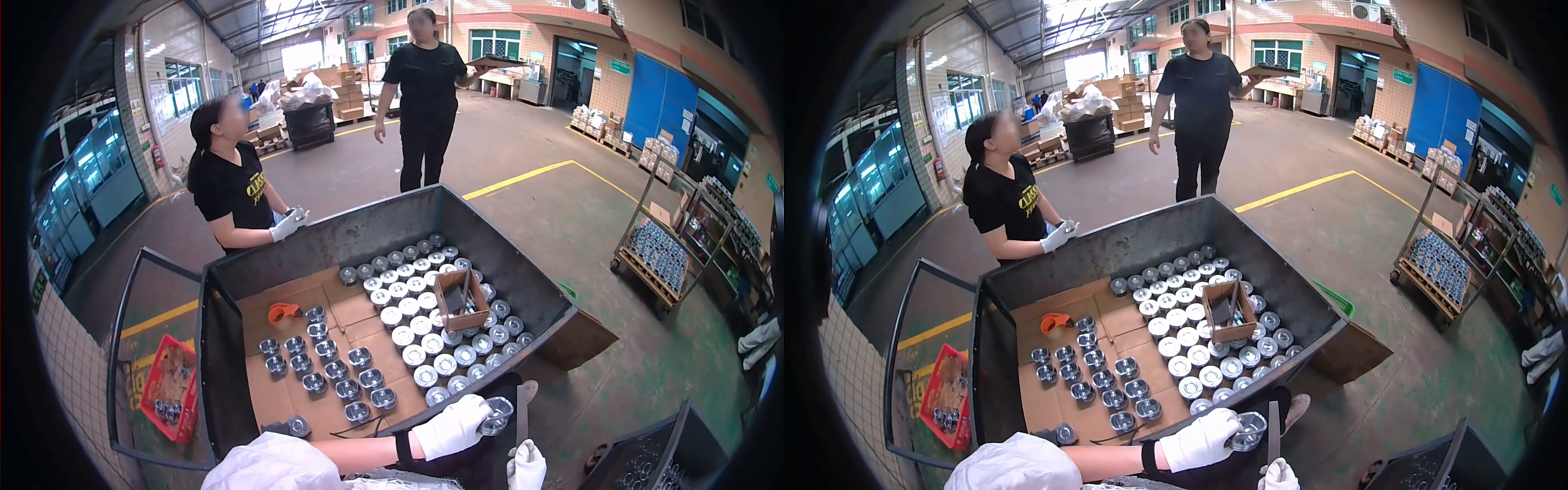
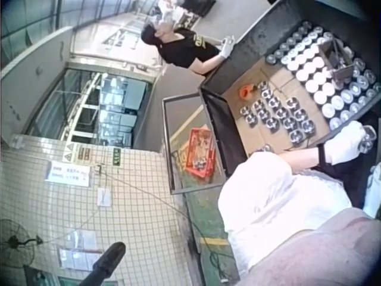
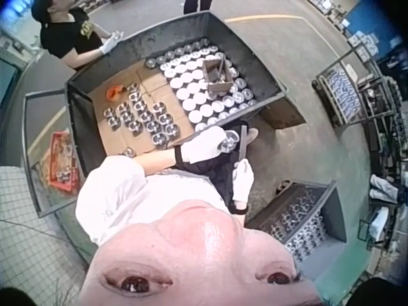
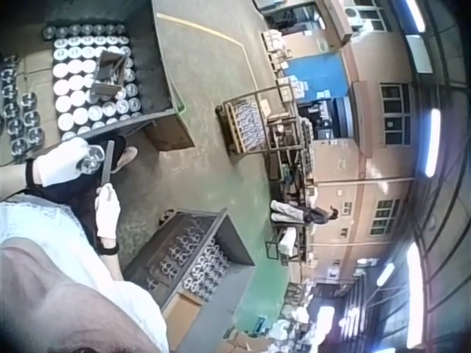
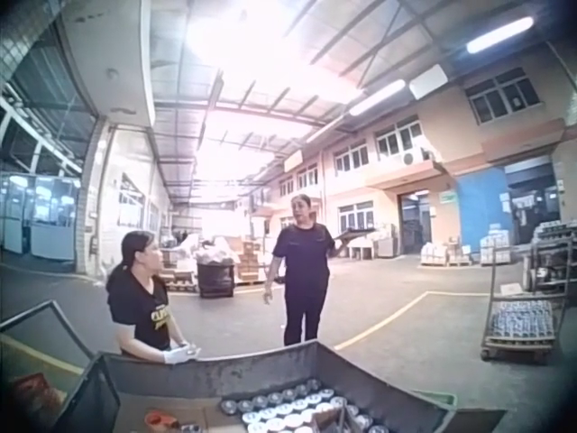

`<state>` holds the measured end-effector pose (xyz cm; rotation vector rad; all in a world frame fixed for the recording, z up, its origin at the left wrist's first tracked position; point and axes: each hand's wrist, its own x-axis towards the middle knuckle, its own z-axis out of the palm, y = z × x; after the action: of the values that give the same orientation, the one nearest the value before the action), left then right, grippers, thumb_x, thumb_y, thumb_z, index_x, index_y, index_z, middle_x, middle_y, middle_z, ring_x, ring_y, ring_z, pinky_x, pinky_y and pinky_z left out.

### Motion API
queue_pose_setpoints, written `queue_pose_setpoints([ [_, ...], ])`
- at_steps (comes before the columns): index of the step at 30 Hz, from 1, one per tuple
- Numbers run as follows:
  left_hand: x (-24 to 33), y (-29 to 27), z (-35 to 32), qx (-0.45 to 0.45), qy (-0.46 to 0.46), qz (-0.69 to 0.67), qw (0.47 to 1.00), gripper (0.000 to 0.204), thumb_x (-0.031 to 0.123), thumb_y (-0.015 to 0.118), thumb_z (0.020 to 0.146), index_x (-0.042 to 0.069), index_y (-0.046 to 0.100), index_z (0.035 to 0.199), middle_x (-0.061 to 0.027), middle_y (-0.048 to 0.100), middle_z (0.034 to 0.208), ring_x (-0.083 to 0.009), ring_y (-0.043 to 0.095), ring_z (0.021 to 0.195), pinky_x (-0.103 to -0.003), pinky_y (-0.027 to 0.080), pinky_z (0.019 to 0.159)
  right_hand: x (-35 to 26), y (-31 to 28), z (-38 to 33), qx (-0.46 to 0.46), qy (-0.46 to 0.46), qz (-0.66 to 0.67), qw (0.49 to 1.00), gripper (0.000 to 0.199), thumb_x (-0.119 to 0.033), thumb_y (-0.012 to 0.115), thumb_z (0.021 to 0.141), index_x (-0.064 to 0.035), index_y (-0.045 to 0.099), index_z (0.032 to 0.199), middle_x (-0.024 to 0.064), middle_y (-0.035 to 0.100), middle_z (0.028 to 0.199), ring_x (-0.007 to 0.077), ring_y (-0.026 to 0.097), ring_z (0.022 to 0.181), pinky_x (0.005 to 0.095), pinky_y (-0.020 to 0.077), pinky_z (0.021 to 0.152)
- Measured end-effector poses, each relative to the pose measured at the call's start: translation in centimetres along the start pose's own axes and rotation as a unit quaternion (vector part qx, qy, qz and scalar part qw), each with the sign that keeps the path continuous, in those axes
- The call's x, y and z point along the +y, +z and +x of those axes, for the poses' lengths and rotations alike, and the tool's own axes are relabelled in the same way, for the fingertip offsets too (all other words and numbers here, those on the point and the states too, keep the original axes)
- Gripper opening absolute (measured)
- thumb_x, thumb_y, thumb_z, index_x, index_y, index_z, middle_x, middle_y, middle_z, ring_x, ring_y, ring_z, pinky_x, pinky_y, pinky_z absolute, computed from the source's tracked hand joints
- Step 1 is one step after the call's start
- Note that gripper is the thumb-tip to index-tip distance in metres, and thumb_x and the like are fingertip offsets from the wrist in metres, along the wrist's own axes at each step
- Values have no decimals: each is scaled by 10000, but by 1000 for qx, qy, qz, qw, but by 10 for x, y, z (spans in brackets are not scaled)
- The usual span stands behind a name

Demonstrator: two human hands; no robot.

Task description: Inspecting and filing metal piston components in an industrial bin.

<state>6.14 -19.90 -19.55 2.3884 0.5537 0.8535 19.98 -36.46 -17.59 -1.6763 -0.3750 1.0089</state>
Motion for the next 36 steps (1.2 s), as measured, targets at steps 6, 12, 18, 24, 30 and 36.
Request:
queue_pose_setpoints([
  [6, -1, -3, 1, -1, 0, -5, 1000, 344, -15, 700, 679, 11, 592, 1005, -180, 601, 993, -388, 601, 946, -452, 514, 816, -1, 1, 2, -5, -2, 12, 1000, 220, -224, 542, 1076, -71, 625, 942, -34, 561, 732, 40, 444, 545, 219, 362, 486],
  [12, -1, -4, 2, 3, 1, -13, 1000, 364, -26, 702, 667, 8, 594, 1013, -180, 605, 1001, -390, 603, 951, -456, 515, 821, -5, 3, -1, -4, -15, 9, 1000, 212, -215, 538, 1076, -72, 627, 947, -27, 577, 753, 37, 455, 563, 214, 376, 499],
  [18, -2, -2, 0, 6, -3, -9, 1000, 368, -26, 706, 664, 7, 593, 1013, -182, 606, 1006, -391, 605, 955, -456, 519, 821, -5, 3, 0, -10, -10, 9, 1000, 224, -217, 534, 1077, -77, 612, 919, -31, 550, 728, 39, 444, 559, 217, 366, 495],
  [24, -3, -3, 0, 5, 2, -3, 1000, 350, -6, 705, 677, 5, 596, 1009, -188, 607, 1015, -393, 607, 951, -452, 520, 830, -9, 5, -2, -11, -21, -8, 1000, 247, -221, 529, 1079, -81, 605, 891, -32, 538, 716, 47, 442, 556, 225, 357, 493],
  [30, -1, -5, 0, -10, -4, -2, 1000, 338, 5, 708, 684, 9, 599, 1004, -188, 609, 1019, -391, 608, 954, -449, 521, 832, -8, 6, -3, -7, -31, -11, 999, 256, -224, 527, 1080, -86, 602, 878, -35, 535, 714, 46, 440, 552, 226, 353, 489],
  [36, -2, -4, -1, -19, -13, 8, 1000, 329, 9, 708, 691, 12, 602, 1003, -181, 611, 1018, -384, 609, 952, -445, 521, 829, -3, 5, 0, -8, -6, 8, 1000, 252, -232, 533, 1080, -89, 607, 886, -40, 535, 715, 37, 436, 540, 224, 348, 479],
])
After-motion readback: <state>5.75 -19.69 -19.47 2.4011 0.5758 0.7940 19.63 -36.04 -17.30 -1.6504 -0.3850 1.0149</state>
